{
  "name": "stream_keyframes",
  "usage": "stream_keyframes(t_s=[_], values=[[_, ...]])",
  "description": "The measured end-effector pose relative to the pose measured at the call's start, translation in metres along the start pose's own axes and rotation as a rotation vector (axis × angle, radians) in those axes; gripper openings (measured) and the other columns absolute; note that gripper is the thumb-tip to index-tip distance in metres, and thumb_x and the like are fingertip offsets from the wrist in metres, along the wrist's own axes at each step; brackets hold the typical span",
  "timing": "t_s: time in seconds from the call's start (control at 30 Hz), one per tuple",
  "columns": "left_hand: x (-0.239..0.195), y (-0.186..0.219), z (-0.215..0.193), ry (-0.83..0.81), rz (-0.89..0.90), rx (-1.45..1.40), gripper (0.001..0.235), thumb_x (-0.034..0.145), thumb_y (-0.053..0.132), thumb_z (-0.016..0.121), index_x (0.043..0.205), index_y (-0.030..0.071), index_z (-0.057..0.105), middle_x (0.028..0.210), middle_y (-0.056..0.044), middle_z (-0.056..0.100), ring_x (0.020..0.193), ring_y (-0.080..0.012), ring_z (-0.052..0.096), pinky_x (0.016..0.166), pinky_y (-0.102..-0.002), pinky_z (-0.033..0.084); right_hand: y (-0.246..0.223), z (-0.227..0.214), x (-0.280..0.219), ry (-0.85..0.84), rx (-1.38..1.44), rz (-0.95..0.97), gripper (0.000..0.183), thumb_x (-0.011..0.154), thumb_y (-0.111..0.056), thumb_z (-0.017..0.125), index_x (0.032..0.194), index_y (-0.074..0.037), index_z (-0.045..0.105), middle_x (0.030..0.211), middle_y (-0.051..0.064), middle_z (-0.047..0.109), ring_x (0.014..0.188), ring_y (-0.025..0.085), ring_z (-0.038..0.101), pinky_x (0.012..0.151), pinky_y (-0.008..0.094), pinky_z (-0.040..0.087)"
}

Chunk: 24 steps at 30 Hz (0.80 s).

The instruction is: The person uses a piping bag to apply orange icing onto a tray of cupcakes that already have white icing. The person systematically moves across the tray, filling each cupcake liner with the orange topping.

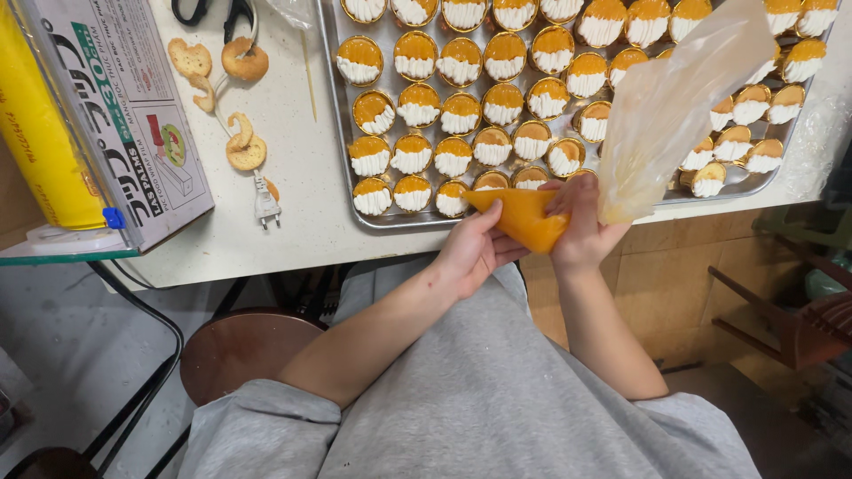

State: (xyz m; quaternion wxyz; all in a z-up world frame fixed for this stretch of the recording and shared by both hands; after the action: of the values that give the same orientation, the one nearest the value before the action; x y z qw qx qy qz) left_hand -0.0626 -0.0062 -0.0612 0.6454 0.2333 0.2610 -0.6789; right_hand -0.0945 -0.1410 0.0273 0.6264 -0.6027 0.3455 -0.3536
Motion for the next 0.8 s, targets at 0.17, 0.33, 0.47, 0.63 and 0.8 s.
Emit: stream_keyframes(t_s=[0.17,0.33,0.47,0.63,0.8], values=[[0.0047,0.0016,0.0013,-0.011,0.0,0.006,0.048,0.11,0.041,0.04,0.137,0.003,0.053,0.127,-0.016,0.066,0.115,-0.0291,0.067,0.107,-0.048,0.051,-0.0001,-0.0026,0.0022,-0.01,-0.017,-0.042,0.019,0.114,-0.008,0.05,0.097,0.0,0.054,0.072,0.008,0.055,0.061,0.016,0.054,0.076,0.043,0.061],[0.0006,-0.0052,0.0007,0.009,-0.026,-0.015,0.048,0.11,0.04,0.04,0.137,0.002,0.052,0.128,-0.016,0.065,0.117,-0.0298,0.066,0.109,-0.048,0.05,-0.0032,-0.003,-0.0024,-0.05,-0.023,-0.043,0.026,0.118,-0.008,0.049,0.093,0.0,0.054,0.068,0.009,0.054,0.059,0.016,0.054,0.075,0.042,0.061],[0.0057,-0.0003,0.0049,-0.009,-0.014,0.005,0.049,0.11,0.04,0.039,0.137,0.002,0.052,0.128,-0.016,0.065,0.118,-0.0297,0.066,0.108,-0.048,0.05,-0.0041,-0.0024,0.0035,-0.006,-0.031,-0.057,0.018,0.114,-0.008,0.049,0.099,0.0,0.053,0.07,0.007,0.054,0.06,0.016,0.054,0.076,0.043,0.061],[-0.0001,-0.0034,0.0071,-0.007,-0.023,0.003,0.048,0.11,0.04,0.039,0.137,0.002,0.052,0.128,-0.016,0.065,0.117,-0.0296,0.066,0.108,-0.048,0.051,-0.0075,-0.004,0.0011,-0.007,-0.039,-0.033,0.017,0.113,-0.007,0.05,0.099,0.001,0.054,0.07,0.007,0.054,0.059,0.015,0.053,0.073,0.041,0.06],[0.0004,-0.0027,0.0078,-0.013,-0.017,-0.003,0.047,0.11,0.04,0.039,0.137,0.003,0.052,0.128,-0.017,0.065,0.116,-0.0297,0.066,0.107,-0.048,0.051,-0.0043,-0.0054,0.0021,-0.006,-0.03,-0.034,0.019,0.116,-0.006,0.049,0.098,0.002,0.054,0.072,0.008,0.054,0.058,0.015,0.053,0.073,0.042,0.06]])
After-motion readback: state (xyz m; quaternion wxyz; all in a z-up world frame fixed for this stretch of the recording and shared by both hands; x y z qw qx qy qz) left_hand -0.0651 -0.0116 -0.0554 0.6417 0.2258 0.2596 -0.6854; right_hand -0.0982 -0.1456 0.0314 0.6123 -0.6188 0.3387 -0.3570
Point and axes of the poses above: each hand's wrist, its own x-axis towards the middle knuckle, its own z-axis out of the palm, y = z × x, the point moved 6 cm from there along x, towards the middle knuckle
